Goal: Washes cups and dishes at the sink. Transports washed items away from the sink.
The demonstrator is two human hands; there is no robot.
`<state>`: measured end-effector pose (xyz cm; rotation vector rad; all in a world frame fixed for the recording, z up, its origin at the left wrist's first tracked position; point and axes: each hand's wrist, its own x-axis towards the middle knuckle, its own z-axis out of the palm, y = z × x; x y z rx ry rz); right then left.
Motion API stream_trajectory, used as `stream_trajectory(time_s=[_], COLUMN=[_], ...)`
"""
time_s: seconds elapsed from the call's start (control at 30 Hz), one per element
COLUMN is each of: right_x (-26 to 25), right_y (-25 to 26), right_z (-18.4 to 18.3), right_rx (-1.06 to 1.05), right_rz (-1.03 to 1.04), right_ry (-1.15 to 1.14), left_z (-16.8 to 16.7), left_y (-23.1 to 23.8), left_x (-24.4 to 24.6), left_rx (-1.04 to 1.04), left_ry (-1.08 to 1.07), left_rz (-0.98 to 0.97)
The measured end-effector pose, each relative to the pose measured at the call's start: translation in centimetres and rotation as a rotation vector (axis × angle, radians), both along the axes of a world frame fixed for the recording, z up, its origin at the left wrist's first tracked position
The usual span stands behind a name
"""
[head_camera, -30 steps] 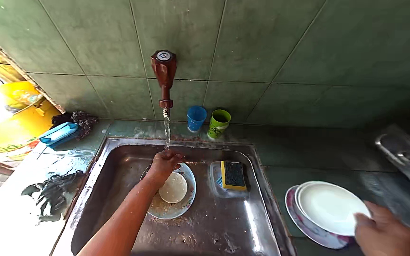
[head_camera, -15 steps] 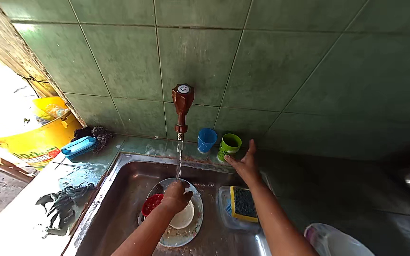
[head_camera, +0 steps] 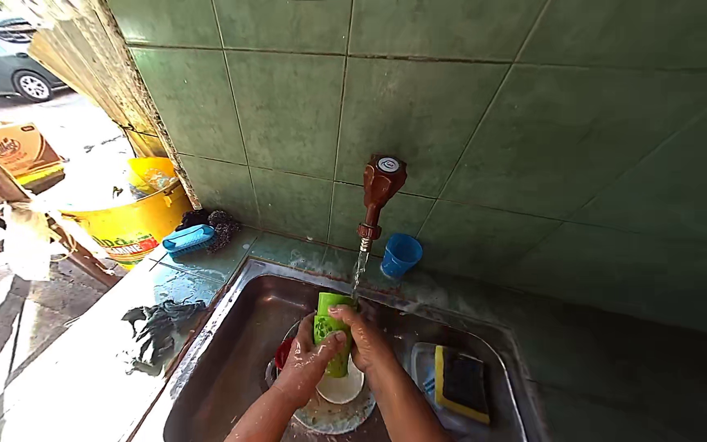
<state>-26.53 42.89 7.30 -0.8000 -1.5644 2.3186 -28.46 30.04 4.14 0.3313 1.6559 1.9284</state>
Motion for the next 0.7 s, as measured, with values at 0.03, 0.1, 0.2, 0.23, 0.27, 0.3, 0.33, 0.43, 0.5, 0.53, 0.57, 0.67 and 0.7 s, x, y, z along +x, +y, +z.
stream_trajectory(time_s=[0.03,0.1,0.2,0.23,0.27,0.3,0.33,0.43,0.5,0.53,0.57,0.67,0.7], right_x=[-0.2,-0.5,-0.8,-0.8,-0.6,-0.4,-0.1,0.8,1.9,2.3,2.5,2.2,2.0], right_y=[-0.2,-0.2,-0.2,-0.1,0.1,0.2,0.3,0.5,1.1,1.7,2.4,3.9,4.1], right_z=[0.1,0.4,0.4,0.2,0.1,-0.2,-0.5,-1.0,-1.4,-2.0,-2.5,-2.9,-2.3], right_rx=[-0.108,-0.258,-0.471,-0.555,-0.63,-0.69,-0.732,-0.738,-0.657,-0.632,-0.616,-0.348,-0.157], right_rz=[-0.01,-0.016,-0.037,-0.054,-0.053,-0.031,0.003,0.121,0.243,0.311,0.358,0.341,0.312], right_ry=[-0.019,-0.085,-0.122,-0.114,-0.111,-0.106,-0.098,-0.061,0.072,0.172,0.259,0.37,0.347], left_z=[-0.1,-0.2,0.1,0.1,0.0,0.1,0.2,0.4,0.3,0.2,0.2,0.0,0.0], left_y=[-0.7,-1.6,-2.6,-2.9,-3.2,-3.4,-3.6,-3.8,-3.8,-3.8,-3.7,-3.2,-3.0], left_x=[0.6,1.6,3.5,4.1,4.6,5.0,5.2,5.0,4.5,4.2,3.9,3.4,3.2], left_rx=[0.07,0.202,0.343,0.374,0.381,0.361,0.332,0.27,0.249,0.249,0.258,0.266,0.257], left_ry=[-0.122,-0.348,-0.601,-0.648,-0.67,-0.678,-0.687,-0.754,-0.766,-0.76,-0.745,-0.703,-0.679], left_rz=[-0.012,-0.019,0.018,0.033,0.054,0.084,0.111,0.168,0.173,0.18,0.188,0.181,0.177])
